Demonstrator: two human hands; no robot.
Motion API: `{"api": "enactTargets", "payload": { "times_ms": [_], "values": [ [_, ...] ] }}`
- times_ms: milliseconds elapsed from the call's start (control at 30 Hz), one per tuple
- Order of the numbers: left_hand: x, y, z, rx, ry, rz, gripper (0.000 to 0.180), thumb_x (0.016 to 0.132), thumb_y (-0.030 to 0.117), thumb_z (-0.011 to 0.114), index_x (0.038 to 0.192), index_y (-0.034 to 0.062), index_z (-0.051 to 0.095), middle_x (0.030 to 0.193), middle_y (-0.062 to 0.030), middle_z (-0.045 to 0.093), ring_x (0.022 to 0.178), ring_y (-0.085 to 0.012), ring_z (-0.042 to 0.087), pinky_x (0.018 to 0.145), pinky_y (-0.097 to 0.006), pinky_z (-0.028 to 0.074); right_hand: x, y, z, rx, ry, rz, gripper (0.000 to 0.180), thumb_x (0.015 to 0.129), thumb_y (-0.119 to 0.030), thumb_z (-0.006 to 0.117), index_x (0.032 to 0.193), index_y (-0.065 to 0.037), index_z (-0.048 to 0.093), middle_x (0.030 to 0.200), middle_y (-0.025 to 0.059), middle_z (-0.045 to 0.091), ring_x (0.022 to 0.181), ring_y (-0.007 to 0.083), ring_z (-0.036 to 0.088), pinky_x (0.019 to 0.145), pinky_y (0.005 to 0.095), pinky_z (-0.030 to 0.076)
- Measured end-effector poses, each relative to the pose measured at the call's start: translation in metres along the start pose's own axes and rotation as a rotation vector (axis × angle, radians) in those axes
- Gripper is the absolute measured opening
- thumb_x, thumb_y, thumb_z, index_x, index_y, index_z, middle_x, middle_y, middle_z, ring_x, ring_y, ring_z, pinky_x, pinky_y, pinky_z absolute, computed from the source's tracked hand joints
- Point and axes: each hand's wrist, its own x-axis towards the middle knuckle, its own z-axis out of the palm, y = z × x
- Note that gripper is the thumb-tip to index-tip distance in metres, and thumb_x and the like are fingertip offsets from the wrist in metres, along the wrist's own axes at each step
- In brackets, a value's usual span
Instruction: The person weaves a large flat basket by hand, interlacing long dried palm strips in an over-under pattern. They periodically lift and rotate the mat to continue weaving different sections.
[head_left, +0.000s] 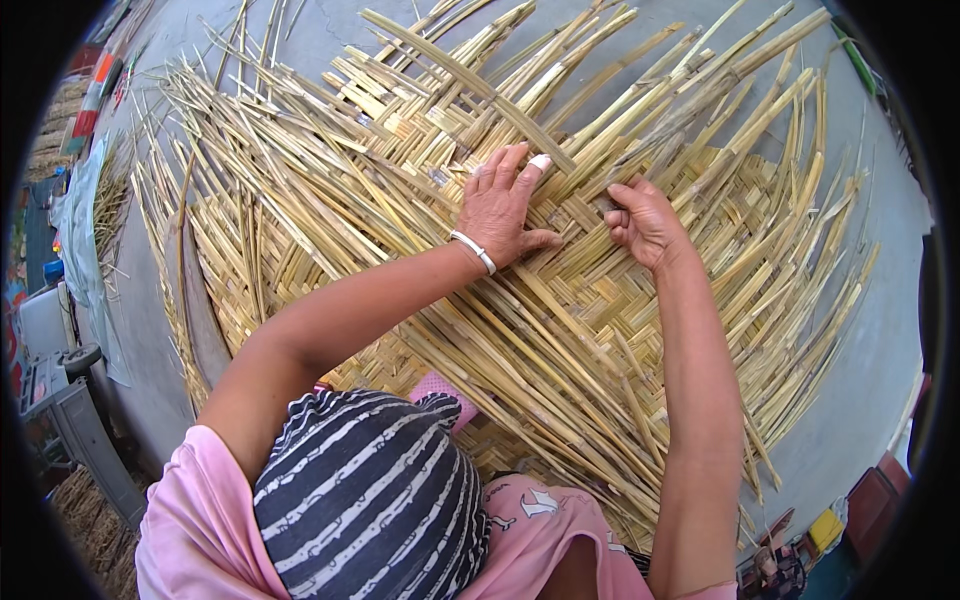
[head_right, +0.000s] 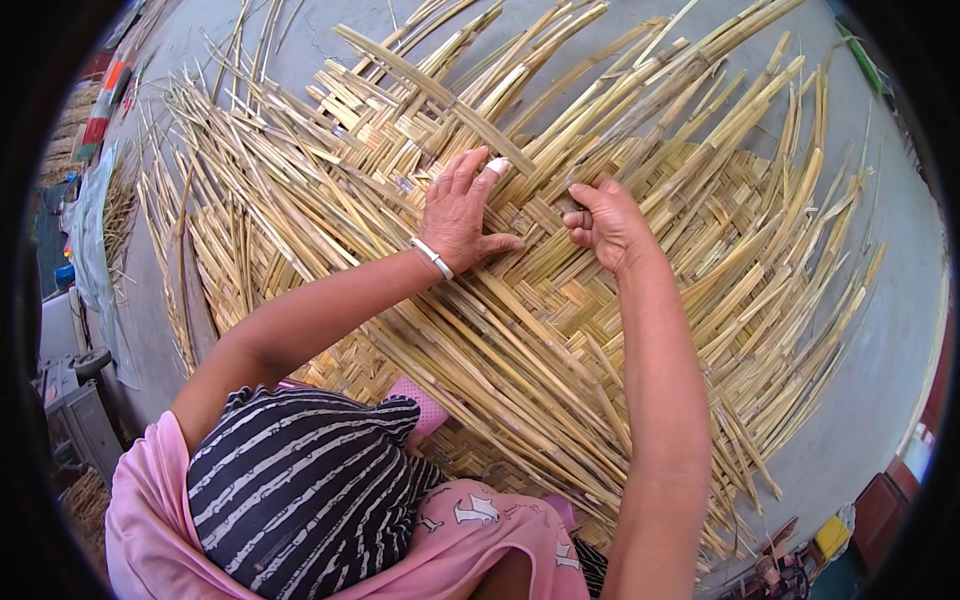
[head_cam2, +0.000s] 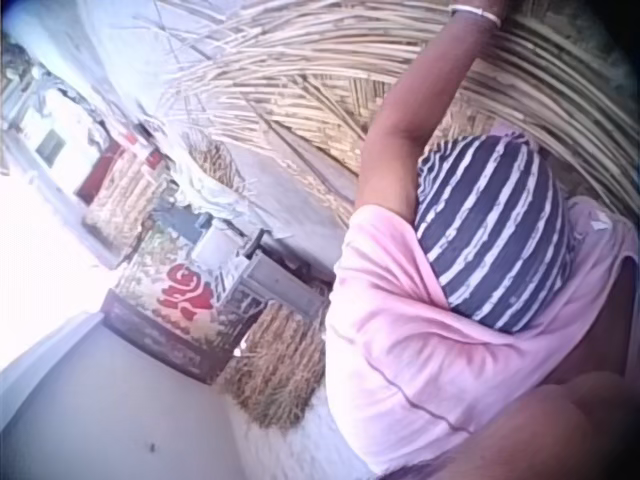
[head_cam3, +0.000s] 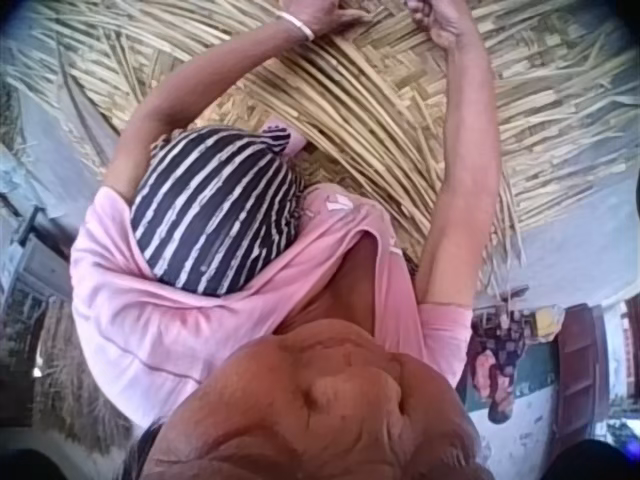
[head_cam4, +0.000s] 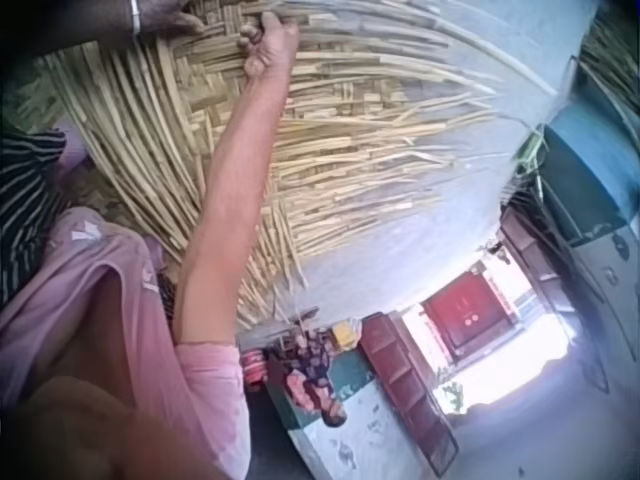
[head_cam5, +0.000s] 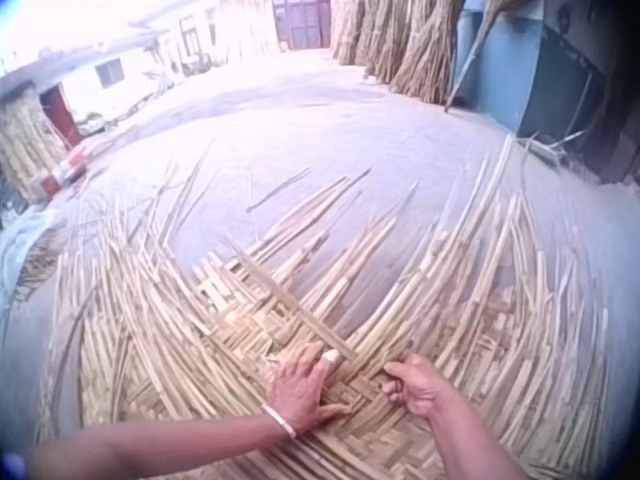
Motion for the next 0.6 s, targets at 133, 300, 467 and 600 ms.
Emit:
{"api": "enactTargets", "payload": {
  "times_ms": [133, 300, 467, 600],
  "values": [
    [0.002, 0.004, 0.004, 0.006, -0.006, -0.012, 0.097, 0.060, 0.053, 0.078, 0.138, 0.0150, 0.035, 0.144, -0.0111, 0.027, 0.135, -0.0340, 0.022, 0.106, -0.048, 0.023, 0.003, -0.005, 0.000, -0.154, 0.094, 0.082, 0.018, 0.089, -0.022, 0.056, 0.096, -0.007, 0.048, 0.072, 0.0021, 0.056, 0.047, 0.0061, 0.054, 0.034, 0.0193, 0.043],
    [0.004, 0.003, 0.006, -0.007, 0.023, -0.028, 0.096, 0.060, 0.054, 0.078, 0.137, 0.0140, 0.036, 0.143, -0.0120, 0.030, 0.134, -0.0334, 0.024, 0.105, -0.048, 0.024, 0.012, -0.009, -0.001, -0.202, 0.063, 0.157, 0.018, 0.090, -0.022, 0.055, 0.091, -0.006, 0.047, 0.066, -0.0001, 0.053, 0.044, 0.0048, 0.051, 0.033, 0.0182, 0.041],
    [0.003, -0.004, 0.005, -0.032, 0.057, -0.003, 0.095, 0.060, 0.056, 0.076, 0.136, 0.0133, 0.037, 0.141, -0.0128, 0.031, 0.132, -0.0341, 0.027, 0.105, -0.049, 0.023, 0.009, -0.010, 0.002, -0.128, 0.004, 0.157, 0.015, 0.091, -0.020, 0.053, 0.093, -0.006, 0.046, 0.066, -0.0002, 0.052, 0.043, 0.0043, 0.050, 0.032, 0.0177, 0.040],
    [0.003, -0.001, 0.005, -0.005, 0.073, -0.003, 0.095, 0.061, 0.056, 0.076, 0.136, 0.0131, 0.037, 0.141, -0.0124, 0.031, 0.132, -0.0340, 0.026, 0.105, -0.049, 0.023, 0.000, -0.009, 0.007, -0.067, 0.008, 0.137, 0.008, 0.094, -0.018, 0.050, 0.092, -0.011, 0.048, 0.066, -0.0043, 0.046, 0.042, 0.0026, 0.042, 0.032, 0.0159, 0.033]
  ]
}}
